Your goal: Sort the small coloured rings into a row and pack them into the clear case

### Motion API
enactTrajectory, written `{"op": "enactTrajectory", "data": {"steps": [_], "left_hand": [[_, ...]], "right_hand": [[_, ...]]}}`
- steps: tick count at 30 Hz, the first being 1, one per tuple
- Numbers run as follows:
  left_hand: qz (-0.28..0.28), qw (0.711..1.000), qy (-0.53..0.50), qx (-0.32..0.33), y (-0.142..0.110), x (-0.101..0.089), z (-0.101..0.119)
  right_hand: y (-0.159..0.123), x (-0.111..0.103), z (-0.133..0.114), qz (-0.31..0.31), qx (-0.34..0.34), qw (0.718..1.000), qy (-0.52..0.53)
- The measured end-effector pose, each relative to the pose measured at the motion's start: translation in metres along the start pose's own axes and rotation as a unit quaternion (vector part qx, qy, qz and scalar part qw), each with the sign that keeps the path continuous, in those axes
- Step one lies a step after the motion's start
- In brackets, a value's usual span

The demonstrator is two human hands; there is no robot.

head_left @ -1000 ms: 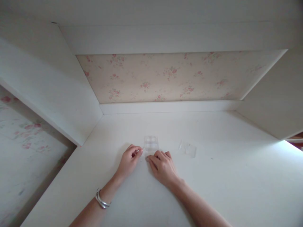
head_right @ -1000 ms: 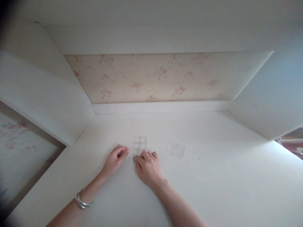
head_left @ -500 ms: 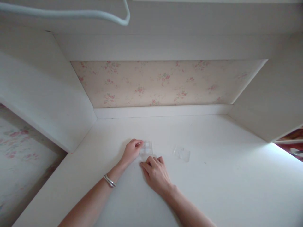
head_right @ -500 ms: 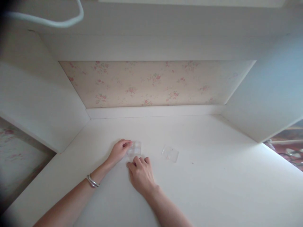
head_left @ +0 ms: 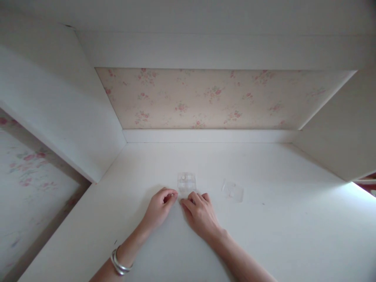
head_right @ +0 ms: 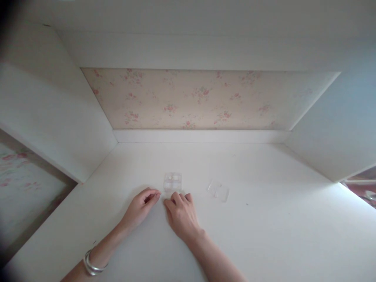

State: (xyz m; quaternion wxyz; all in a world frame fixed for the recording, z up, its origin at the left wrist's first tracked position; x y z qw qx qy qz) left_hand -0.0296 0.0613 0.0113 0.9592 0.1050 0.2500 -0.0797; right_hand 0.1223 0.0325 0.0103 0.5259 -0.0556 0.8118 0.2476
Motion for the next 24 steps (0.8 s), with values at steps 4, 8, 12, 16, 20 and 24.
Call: {"op": "enactTrajectory", "data": {"steps": [4,8,12,16,20,24], "left_hand": [[-0.018,0.999,0.025,0.033,-0.001,0.007,0.004],[-0.016,0.998,0.046,0.037,0.000,0.006,0.000],[-0.032,0.997,0.039,0.050,0.000,0.004,-0.001],[-0.059,0.996,0.041,0.061,-0.001,0.005,-0.001],[-0.074,0.993,0.051,0.074,-0.003,0.007,-0.001],[-0.083,0.990,0.087,0.076,-0.007,0.007,0.000]], "right_hand": [[0.000,-0.002,0.001,0.024,0.005,0.999,0.028],[0.000,-0.005,0.005,0.053,0.022,0.997,0.048],[-0.001,-0.004,0.011,0.074,0.052,0.993,0.074],[0.002,-0.002,0.020,0.085,0.086,0.986,0.110],[0.016,-0.005,0.030,0.104,0.098,0.983,0.113],[0.040,-0.009,0.035,0.097,0.083,0.989,0.079]]}}
Point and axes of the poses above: each hand's wrist, its own y-axis towards the middle knuckle, its own x-axis out of the palm, z = x × y, the point moved 4 cm from there along y, towards the middle knuckle, and after that the axes turned 3 degrees about x, right-handed, at the moved point
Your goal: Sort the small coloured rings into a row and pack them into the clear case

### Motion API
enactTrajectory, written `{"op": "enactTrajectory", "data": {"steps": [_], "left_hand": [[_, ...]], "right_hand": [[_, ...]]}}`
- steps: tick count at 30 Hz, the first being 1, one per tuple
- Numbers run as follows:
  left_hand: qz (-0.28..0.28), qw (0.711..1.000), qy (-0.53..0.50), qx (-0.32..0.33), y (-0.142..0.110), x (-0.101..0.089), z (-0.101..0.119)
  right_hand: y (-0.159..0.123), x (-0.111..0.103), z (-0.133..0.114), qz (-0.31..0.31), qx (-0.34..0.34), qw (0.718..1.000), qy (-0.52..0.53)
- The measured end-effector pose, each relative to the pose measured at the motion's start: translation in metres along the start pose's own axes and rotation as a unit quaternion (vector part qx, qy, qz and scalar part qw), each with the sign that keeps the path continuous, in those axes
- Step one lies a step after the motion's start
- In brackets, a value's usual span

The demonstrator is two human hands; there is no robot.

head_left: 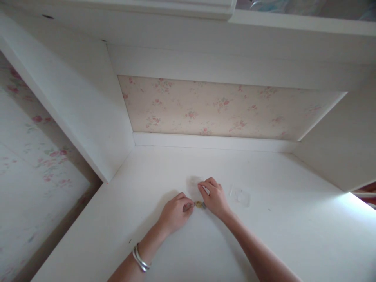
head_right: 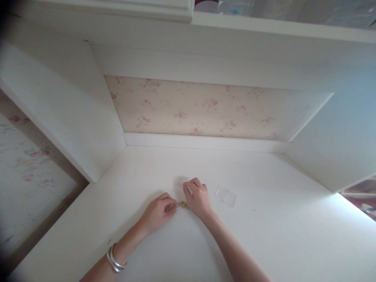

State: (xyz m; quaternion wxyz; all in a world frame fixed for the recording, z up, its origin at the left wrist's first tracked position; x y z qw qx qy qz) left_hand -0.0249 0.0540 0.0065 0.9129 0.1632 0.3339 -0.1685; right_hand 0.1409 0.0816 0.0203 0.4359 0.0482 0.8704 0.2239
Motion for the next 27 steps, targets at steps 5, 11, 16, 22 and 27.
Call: {"op": "enactTrajectory", "data": {"steps": [5,11,16,22,27], "left_hand": [[-0.011,1.000,0.019,-0.006,-0.001,0.000,0.001],[-0.014,0.999,0.039,-0.018,-0.001,0.002,-0.002],[-0.022,0.998,0.054,-0.019,0.000,0.002,0.000],[-0.018,0.998,0.053,-0.027,0.001,0.002,0.002],[-0.025,0.998,0.035,-0.034,0.003,0.004,-0.002]], "right_hand": [[0.026,0.009,0.001,-0.003,-0.005,1.000,-0.027],[0.033,0.014,0.012,-0.040,0.010,0.999,-0.034],[0.015,-0.005,0.026,0.024,0.066,0.995,0.068],[-0.017,-0.023,0.043,0.046,0.134,0.982,0.127],[-0.024,-0.030,0.055,0.054,0.146,0.980,0.126]]}}
Point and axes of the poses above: each hand's wrist, its own y-axis towards the middle knuckle, its own x-axis out of the palm, z = x × y, the point moved 4 cm from there along y, towards the middle knuckle, and after that the axes turned 3 degrees about x, right-handed, at the moved point
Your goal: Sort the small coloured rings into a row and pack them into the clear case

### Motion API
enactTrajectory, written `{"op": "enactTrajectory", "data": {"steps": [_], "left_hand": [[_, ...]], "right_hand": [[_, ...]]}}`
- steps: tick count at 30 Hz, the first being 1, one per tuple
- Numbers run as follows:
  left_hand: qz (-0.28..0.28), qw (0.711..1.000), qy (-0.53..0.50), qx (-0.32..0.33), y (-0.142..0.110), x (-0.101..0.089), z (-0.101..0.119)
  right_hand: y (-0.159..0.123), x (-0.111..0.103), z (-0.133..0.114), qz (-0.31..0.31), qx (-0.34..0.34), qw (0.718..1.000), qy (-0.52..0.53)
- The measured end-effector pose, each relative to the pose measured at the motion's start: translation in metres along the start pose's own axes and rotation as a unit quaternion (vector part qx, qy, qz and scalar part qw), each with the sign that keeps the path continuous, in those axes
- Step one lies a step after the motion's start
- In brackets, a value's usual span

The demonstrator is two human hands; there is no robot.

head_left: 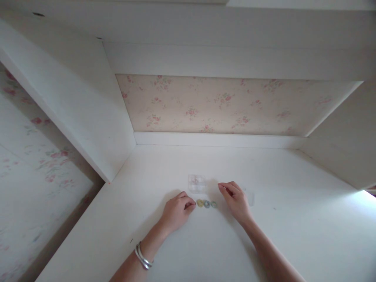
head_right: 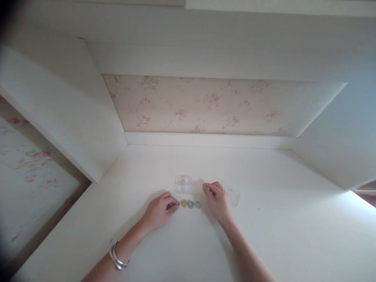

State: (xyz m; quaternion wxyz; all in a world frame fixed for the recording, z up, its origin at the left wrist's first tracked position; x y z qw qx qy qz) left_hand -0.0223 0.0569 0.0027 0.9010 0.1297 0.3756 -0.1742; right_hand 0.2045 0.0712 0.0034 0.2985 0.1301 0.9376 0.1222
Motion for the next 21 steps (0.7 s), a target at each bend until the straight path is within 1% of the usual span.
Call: {"op": "enactTrajectory", "data": {"steps": [5,10,16,18,21], "left_hand": [[0.002,0.999,-0.032,0.004,0.004,0.000,-0.004],[0.023,0.998,-0.064,0.001,0.008,-0.001,-0.012],[0.044,0.996,-0.081,-0.021,0.008,-0.002,-0.017],[0.052,0.995,-0.082,-0.028,0.008,-0.002,-0.017],[0.064,0.994,-0.082,-0.036,0.008,-0.002,-0.018]], "right_hand": [[-0.003,0.005,-0.004,-0.017,-0.023,0.999,-0.027],[-0.010,0.012,-0.012,-0.038,-0.053,0.997,-0.027],[-0.013,0.018,-0.013,-0.053,-0.086,0.994,-0.051],[-0.015,0.019,-0.017,-0.053,-0.103,0.990,-0.074],[-0.023,0.021,-0.031,-0.064,-0.149,0.980,-0.114]]}}
Point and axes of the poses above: each hand's wrist, its own y-axis towards the middle knuckle, its own x-axis out of the palm, z = x × y, the point moved 4 cm from there along y, towards the middle knuckle, and after that the axes turned 3 degrees about x, right-handed, at the moved point
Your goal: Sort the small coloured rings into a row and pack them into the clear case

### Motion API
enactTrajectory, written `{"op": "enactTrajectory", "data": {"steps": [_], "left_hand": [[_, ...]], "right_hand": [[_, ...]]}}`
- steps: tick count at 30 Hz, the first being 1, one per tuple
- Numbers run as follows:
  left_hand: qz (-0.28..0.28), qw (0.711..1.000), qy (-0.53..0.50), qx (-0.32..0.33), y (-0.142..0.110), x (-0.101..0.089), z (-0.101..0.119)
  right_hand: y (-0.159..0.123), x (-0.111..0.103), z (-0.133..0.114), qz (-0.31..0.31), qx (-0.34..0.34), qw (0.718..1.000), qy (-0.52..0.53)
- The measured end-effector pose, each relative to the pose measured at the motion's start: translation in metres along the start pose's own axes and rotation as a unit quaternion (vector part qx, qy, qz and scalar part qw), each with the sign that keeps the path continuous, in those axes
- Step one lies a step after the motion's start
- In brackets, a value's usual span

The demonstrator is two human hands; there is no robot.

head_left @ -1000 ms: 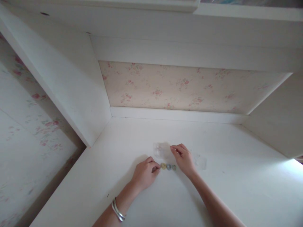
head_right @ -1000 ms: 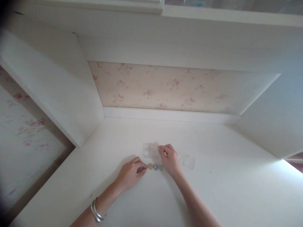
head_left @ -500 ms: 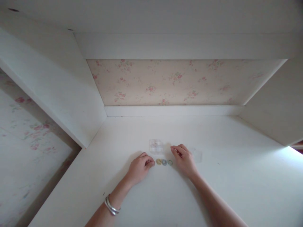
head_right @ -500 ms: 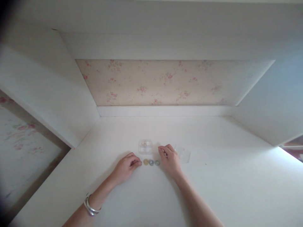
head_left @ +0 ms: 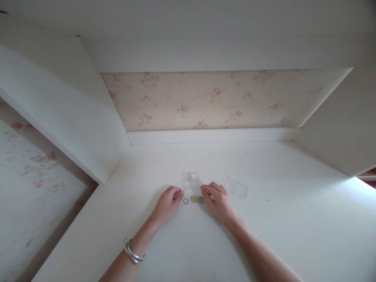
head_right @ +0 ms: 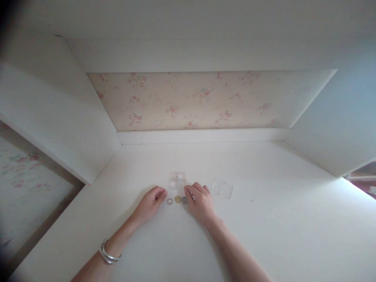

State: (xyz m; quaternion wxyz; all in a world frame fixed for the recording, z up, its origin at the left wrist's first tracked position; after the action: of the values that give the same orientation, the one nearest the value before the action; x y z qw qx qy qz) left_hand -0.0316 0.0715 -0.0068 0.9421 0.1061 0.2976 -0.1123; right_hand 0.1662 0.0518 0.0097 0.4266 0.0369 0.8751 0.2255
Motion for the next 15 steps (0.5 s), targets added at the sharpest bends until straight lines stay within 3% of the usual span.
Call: {"op": "enactTrajectory", "data": {"steps": [7,15], "left_hand": [[0.005,0.999,-0.043,-0.018,0.000,-0.001,-0.001],[0.045,0.995,-0.063,-0.066,0.014,-0.010,0.008]], "right_hand": [[-0.012,0.014,-0.043,-0.073,-0.109,0.988,-0.078],[-0.012,0.019,-0.048,-0.094,-0.133,0.979,-0.125]]}}
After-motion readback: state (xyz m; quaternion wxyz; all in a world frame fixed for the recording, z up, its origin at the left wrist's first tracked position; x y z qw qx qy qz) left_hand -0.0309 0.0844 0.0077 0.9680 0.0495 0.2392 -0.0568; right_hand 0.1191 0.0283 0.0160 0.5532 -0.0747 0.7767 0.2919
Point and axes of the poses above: each hand's wrist, its own y-axis towards the middle knuckle, its own x-axis out of the palm, z = x × y, the point moved 4 cm from there along y, towards the middle knuckle, and after that the axes turned 3 degrees about x, right-handed, at the moved point
